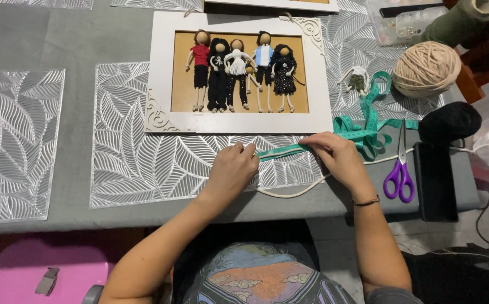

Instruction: Measuring white rope against the perimeter of decorative picture frames and cutting it with scissors.

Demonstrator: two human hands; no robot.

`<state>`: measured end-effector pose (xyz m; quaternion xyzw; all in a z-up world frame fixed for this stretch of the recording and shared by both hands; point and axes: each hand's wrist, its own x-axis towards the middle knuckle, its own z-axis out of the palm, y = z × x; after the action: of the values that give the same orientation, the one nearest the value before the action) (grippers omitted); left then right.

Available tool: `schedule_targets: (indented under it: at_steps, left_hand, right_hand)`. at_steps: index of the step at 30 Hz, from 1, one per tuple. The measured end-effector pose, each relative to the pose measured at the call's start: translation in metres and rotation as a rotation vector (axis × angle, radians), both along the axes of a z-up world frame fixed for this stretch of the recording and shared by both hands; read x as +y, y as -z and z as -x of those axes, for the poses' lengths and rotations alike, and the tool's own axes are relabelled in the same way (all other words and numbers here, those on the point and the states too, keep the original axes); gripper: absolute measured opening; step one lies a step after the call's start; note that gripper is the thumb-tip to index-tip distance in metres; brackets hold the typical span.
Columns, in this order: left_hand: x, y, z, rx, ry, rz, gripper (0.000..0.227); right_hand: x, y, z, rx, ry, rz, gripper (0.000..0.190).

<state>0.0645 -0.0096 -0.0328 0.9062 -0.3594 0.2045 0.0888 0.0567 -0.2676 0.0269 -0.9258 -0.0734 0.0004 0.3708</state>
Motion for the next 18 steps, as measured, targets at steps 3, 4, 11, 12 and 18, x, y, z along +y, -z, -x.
schedule_targets:
  at_steps: [3, 4, 11, 12, 18]
  left_hand:
    - [0.000, -0.001, 0.001, 0.011, -0.006, -0.001, 0.005]
    - [0.001, -0.002, 0.002, 0.026, -0.006, -0.003, 0.005]
    - [0.001, 0.000, -0.001, 0.019, 0.000, -0.014, 0.005]
    - [0.001, -0.002, 0.000, 0.027, 0.003, -0.011, 0.005]
    - [0.001, -0.004, 0.001, 0.024, 0.005, -0.013, 0.005]
  right_hand:
    - [-0.004, 0.003, -0.002, 0.045, 0.027, -0.024, 0.030]
    - [-0.006, 0.006, -0.002, 0.062, 0.037, -0.009, 0.030]
    - [-0.013, 0.015, -0.003, 0.038, 0.068, -0.174, 0.030]
    - [-0.014, 0.017, -0.003, -0.035, 0.106, -0.176, 0.026]
    - [-0.022, 0.023, -0.004, -0.245, 0.168, -0.113, 0.020]
